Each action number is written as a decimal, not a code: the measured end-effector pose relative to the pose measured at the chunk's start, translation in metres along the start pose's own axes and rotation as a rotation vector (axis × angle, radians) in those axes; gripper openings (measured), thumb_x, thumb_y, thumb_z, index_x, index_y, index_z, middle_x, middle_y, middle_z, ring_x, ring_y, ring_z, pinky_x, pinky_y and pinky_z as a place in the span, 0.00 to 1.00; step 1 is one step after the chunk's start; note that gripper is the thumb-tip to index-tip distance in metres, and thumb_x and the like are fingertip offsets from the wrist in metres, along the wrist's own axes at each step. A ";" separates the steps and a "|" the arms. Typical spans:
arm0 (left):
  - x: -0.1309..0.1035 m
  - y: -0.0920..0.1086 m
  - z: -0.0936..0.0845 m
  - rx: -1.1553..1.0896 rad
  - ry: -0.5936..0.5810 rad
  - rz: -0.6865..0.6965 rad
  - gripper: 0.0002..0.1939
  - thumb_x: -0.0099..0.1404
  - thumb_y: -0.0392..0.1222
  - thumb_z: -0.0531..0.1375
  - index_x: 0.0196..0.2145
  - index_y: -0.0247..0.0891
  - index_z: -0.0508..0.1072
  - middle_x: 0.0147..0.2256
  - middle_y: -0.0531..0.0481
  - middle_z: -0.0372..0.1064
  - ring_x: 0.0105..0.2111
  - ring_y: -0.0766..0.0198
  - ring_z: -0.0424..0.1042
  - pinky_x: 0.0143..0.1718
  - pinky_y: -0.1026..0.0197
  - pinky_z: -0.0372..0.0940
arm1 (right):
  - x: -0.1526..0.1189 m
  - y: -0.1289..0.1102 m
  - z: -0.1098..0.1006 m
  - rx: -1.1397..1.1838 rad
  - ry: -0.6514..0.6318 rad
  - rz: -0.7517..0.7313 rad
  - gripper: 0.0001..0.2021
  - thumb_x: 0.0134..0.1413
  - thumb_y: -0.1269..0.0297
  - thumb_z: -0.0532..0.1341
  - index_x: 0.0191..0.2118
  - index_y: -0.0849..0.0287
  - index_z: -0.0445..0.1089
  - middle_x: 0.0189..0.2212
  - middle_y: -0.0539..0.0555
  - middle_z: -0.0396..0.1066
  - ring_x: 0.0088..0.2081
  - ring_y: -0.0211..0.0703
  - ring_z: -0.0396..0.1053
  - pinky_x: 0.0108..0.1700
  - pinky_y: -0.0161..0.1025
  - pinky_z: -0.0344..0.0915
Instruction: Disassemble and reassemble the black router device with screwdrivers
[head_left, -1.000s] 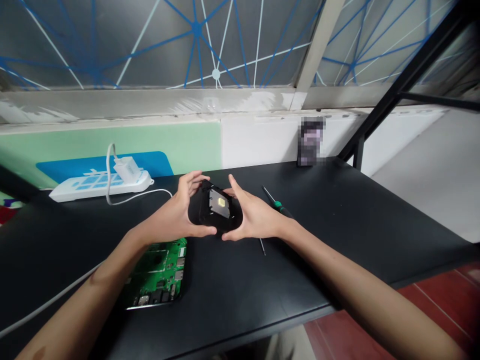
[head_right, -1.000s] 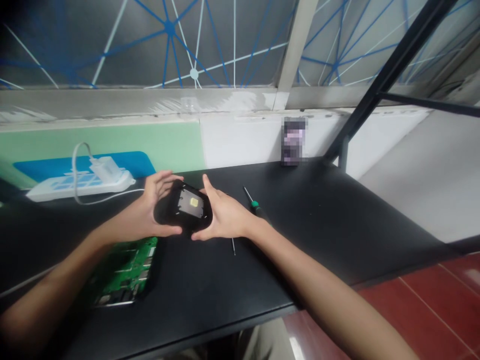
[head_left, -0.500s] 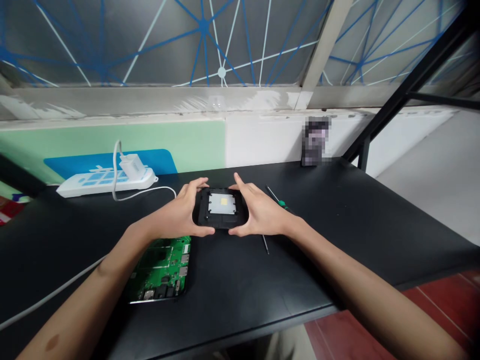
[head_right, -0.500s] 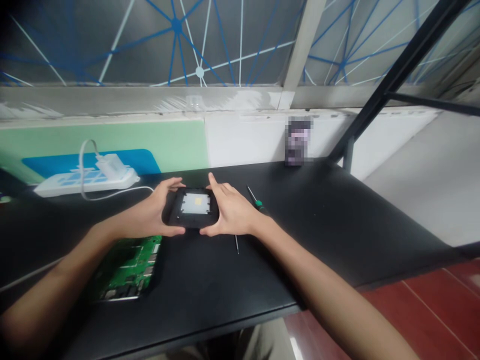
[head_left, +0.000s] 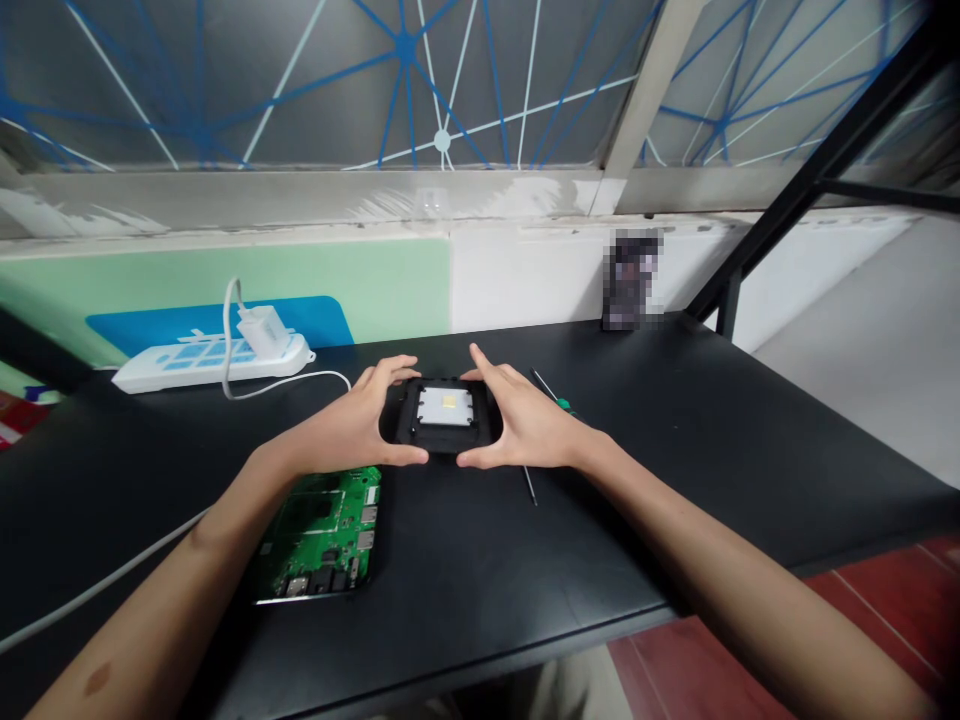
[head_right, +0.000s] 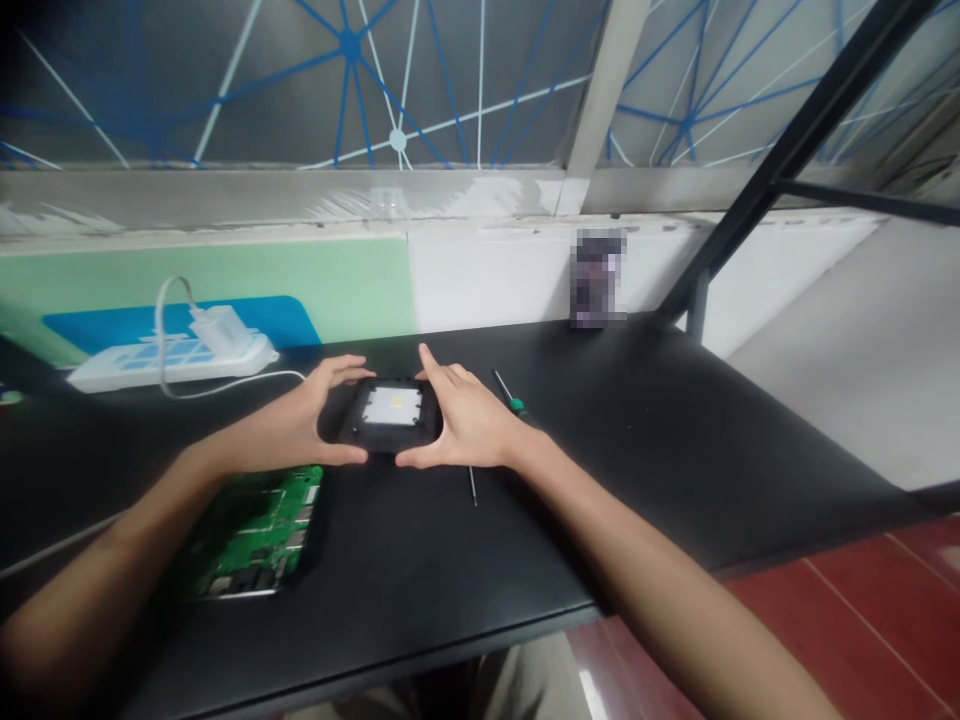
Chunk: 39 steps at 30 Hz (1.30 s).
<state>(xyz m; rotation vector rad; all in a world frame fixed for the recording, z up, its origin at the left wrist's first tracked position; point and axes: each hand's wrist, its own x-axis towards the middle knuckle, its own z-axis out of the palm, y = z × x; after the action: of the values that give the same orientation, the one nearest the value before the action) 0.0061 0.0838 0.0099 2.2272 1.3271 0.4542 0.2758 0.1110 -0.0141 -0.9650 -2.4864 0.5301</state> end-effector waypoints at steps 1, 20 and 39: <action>0.000 0.000 0.000 -0.007 0.005 0.001 0.58 0.52 0.59 0.71 0.69 0.40 0.42 0.68 0.32 0.50 0.68 0.41 0.53 0.66 0.38 0.56 | 0.000 0.000 0.000 0.007 0.002 0.001 0.70 0.41 0.40 0.71 0.74 0.63 0.23 0.63 0.68 0.64 0.62 0.64 0.60 0.64 0.61 0.59; -0.002 0.002 -0.002 0.080 0.025 0.027 0.58 0.52 0.60 0.71 0.69 0.42 0.43 0.67 0.32 0.51 0.66 0.35 0.57 0.63 0.36 0.60 | -0.003 -0.006 -0.002 -0.014 0.025 -0.021 0.69 0.40 0.41 0.72 0.74 0.62 0.25 0.64 0.67 0.62 0.63 0.63 0.60 0.65 0.59 0.58; -0.048 0.046 0.022 0.338 -0.079 0.078 0.55 0.46 0.59 0.74 0.64 0.35 0.57 0.59 0.32 0.64 0.59 0.31 0.63 0.59 0.32 0.60 | -0.033 -0.044 -0.007 -0.210 -0.222 -0.145 0.68 0.39 0.38 0.69 0.73 0.75 0.33 0.62 0.76 0.63 0.61 0.68 0.65 0.64 0.60 0.60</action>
<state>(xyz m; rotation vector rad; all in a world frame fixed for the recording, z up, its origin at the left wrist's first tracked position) 0.0283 0.0179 0.0176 2.5489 1.3611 0.1741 0.2780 0.0589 0.0053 -0.8299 -2.8308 0.3504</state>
